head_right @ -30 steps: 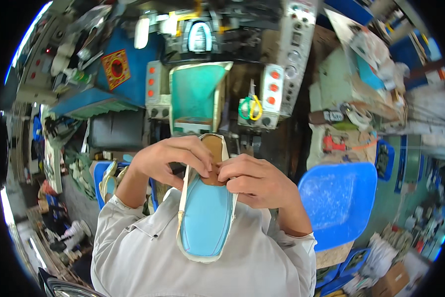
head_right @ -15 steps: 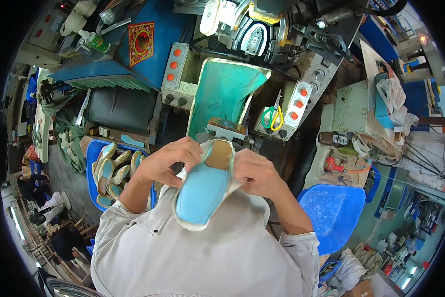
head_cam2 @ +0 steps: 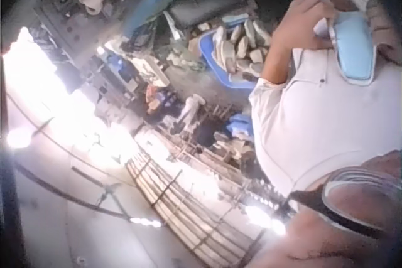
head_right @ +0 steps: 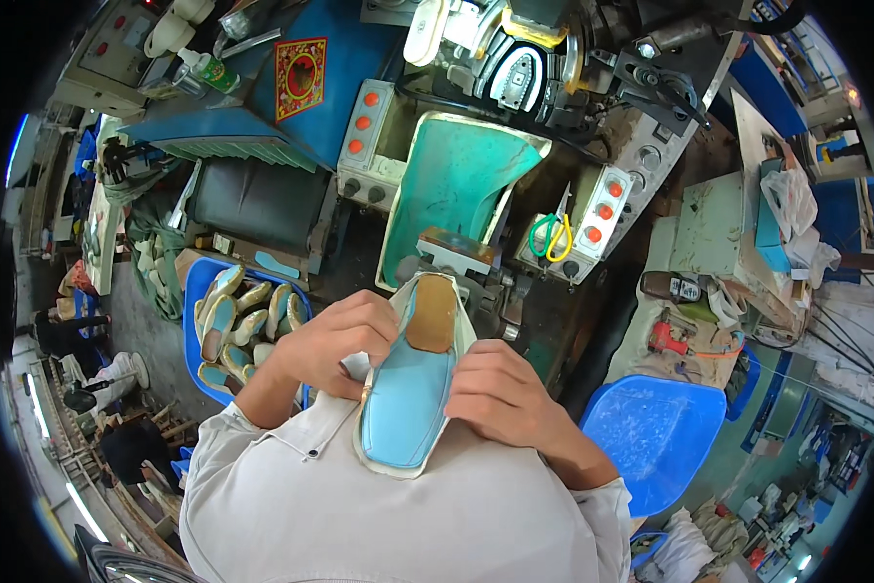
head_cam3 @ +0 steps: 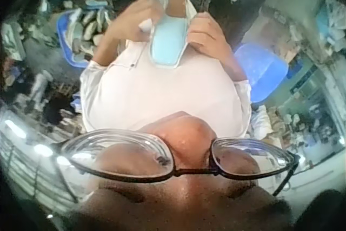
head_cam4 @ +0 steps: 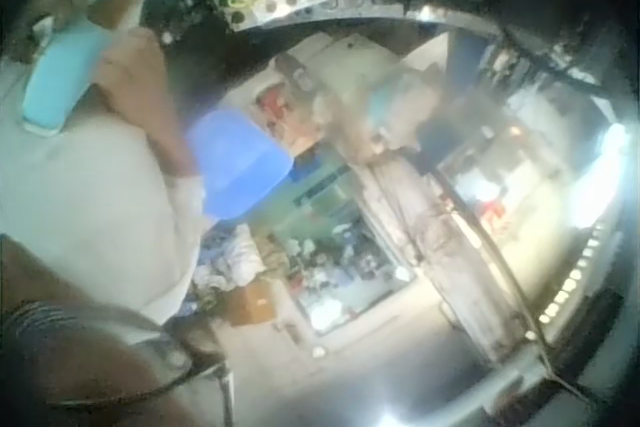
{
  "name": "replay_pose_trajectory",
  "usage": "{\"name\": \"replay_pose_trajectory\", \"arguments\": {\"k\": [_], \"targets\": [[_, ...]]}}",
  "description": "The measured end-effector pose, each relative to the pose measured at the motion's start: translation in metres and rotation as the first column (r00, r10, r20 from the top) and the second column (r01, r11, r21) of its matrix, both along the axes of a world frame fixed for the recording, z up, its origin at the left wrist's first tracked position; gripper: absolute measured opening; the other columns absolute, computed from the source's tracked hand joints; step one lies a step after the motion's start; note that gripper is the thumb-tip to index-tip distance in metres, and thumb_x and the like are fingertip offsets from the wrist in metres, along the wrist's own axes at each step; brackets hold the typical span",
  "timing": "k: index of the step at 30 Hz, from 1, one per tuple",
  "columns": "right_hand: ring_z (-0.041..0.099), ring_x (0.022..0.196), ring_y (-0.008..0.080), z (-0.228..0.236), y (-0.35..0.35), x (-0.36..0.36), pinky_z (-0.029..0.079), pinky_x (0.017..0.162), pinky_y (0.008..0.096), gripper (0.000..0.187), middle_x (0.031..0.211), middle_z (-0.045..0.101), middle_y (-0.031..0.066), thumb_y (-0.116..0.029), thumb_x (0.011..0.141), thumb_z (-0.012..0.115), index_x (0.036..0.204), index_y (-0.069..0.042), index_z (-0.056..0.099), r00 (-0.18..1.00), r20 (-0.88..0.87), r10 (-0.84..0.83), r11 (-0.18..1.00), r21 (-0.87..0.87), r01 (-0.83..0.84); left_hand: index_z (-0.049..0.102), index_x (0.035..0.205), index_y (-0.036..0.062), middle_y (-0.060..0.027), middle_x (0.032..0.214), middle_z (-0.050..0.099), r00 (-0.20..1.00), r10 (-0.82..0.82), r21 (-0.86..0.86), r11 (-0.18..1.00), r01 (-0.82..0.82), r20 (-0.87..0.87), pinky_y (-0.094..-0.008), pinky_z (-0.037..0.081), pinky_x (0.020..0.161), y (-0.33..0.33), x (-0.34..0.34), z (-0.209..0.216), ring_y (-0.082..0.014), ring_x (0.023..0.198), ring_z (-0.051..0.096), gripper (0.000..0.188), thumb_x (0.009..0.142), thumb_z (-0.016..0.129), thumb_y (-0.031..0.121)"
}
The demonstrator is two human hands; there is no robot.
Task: The person assembles shoes by taking shoe lasts and uppers from a basin, fitting the uppers onto the lasts by hand, pressing them into a lasting machine, and placing the finished shoes into a basket.
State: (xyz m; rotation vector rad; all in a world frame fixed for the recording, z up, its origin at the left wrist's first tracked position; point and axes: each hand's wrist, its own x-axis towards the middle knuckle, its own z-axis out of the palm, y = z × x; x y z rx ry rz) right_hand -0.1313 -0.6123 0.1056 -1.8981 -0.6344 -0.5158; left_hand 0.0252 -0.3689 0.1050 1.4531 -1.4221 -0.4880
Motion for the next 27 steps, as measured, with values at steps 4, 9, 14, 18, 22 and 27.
{"name": "replay_pose_trajectory", "arguments": {"k": [4,9,14,18,22,27], "targets": [[0.063,0.087,0.0285,0.0,-0.002,-0.009,0.054,0.08,0.0434,0.033,0.097,0.065,0.0083,0.006,0.066,0.078,0.095,-0.005,0.068,0.996,-0.045,-0.079,0.997,0.025,0.08,0.056,0.092,0.0114,-0.0029,0.096,0.061,0.996,0.091,-0.051,0.994,-0.091,-0.006,-0.0371,0.047,0.081,-0.002,-0.013,-0.014,-0.0269,0.092,0.058,0.044,0.061,0.088,0.007],[0.063,0.087,0.0305,-0.014,-0.01,-0.026,0.054,0.08,0.0457,0.033,0.098,0.065,0.0116,0.011,0.066,0.074,0.096,-0.002,0.067,0.984,-0.142,-0.106,0.987,0.103,0.121,0.054,0.089,0.0113,-0.0045,0.094,0.061,0.966,0.258,-0.232,0.94,-0.251,-0.002,-0.0383,0.048,0.076,-0.015,-0.016,-0.042,-0.0276,0.087,0.06,0.041,0.068,0.089,0.007],[0.067,0.097,0.0299,0.002,-0.006,-0.012,0.058,0.091,0.0504,0.032,0.104,0.066,0.0116,0.01,0.074,0.077,0.101,-0.005,0.069,0.915,-0.168,-0.366,0.887,0.236,0.398,0.061,0.1,0.0075,-0.0098,0.103,0.065,0.935,0.217,-0.253,0.923,-0.29,-0.28,-0.0473,0.054,0.095,-0.032,-0.023,-0.016,-0.0302,0.098,0.063,0.044,0.07,0.094,0.009],[0.068,0.097,0.0273,0.011,-0.009,-0.011,0.059,0.098,0.0512,0.034,0.103,0.066,0.0084,0.006,0.075,0.084,0.104,-0.006,0.072,0.982,0.028,-0.187,0.98,0.081,0.184,0.074,0.105,0.0063,-0.0106,0.104,0.069,0.967,0.175,-0.351,0.931,-0.101,0.187,-0.0434,0.06,0.088,-0.031,-0.025,0.012,-0.0288,0.094,0.07,0.039,0.07,0.091,0.0],[0.069,0.093,0.0273,0.008,-0.008,-0.012,0.06,0.086,0.046,0.032,0.101,0.066,0.0089,0.008,0.074,0.083,0.101,-0.005,0.071,0.971,0.025,-0.237,0.961,0.154,0.23,0.075,0.098,0.0043,-0.0085,0.098,0.068,0.887,0.406,-0.492,0.832,-0.257,0.223,-0.0378,0.062,0.08,-0.024,-0.032,-0.001,-0.0272,0.087,0.07,0.031,0.072,0.087,-0.006],[0.068,0.088,0.0276,0.006,-0.008,-0.01,0.058,0.077,0.0413,0.034,0.099,0.065,0.0096,0.012,0.073,0.081,0.101,-0.004,0.069,0.963,0.069,-0.261,0.959,0.136,0.25,0.071,0.091,0.0074,-0.0068,0.1,0.066,0.879,0.33,-0.381,0.905,-0.191,0.344,-0.0359,0.059,0.074,-0.025,-0.017,0.014,-0.0253,0.087,0.065,0.025,0.071,0.084,0.001]]}}
